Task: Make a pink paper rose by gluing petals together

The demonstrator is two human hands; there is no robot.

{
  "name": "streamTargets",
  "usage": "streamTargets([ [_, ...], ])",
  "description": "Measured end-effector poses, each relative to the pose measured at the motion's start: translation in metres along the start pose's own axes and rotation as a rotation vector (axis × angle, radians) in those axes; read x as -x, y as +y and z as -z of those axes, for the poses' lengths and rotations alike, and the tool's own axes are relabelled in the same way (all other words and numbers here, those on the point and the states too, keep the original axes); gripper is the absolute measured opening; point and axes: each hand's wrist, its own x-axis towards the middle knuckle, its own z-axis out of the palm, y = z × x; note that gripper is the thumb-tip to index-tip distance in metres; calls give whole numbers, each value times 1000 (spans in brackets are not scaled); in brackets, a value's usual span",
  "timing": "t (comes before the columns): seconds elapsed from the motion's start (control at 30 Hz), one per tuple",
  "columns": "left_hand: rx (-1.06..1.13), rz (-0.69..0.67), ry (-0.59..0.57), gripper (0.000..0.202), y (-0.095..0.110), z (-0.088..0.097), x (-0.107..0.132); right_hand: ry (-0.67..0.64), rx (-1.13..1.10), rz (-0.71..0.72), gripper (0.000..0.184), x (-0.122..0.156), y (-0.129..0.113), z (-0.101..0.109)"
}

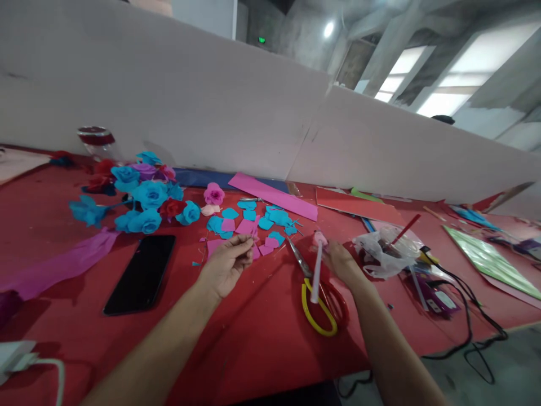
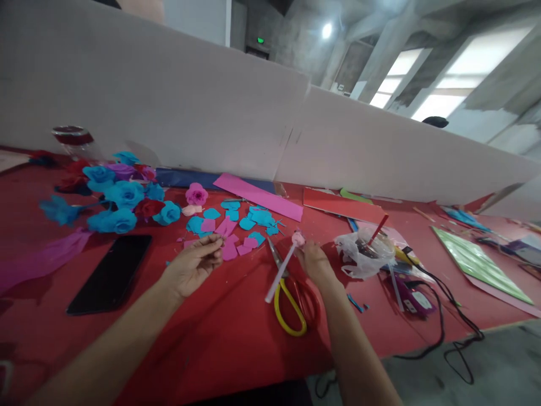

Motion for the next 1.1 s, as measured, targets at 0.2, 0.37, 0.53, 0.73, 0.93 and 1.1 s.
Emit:
streamTargets([
  [0.2,127,-39,0,11,1,0,0,10,194,-91,21,6,-29,4],
  [0.37,138,-54,50,12,1,0,-1,-55,-315,271,24,36,-125,-6],
  [0.53,121,-64,48,15,-3,-1,-3,-165,-750,190,20,45,-169,-41],
  [0.73,40,-14,43,17,-11,-1,-3,-135,-824,149,20,46,-153,-45],
  [0.93,-159,-150,129,27,-5,0,-3,-117,-737,144,20,47,-149,-40],
  [1.1,-239,-206,137,21,-1,2,-4,-135,-686,189,21,47,-148,-38],
])
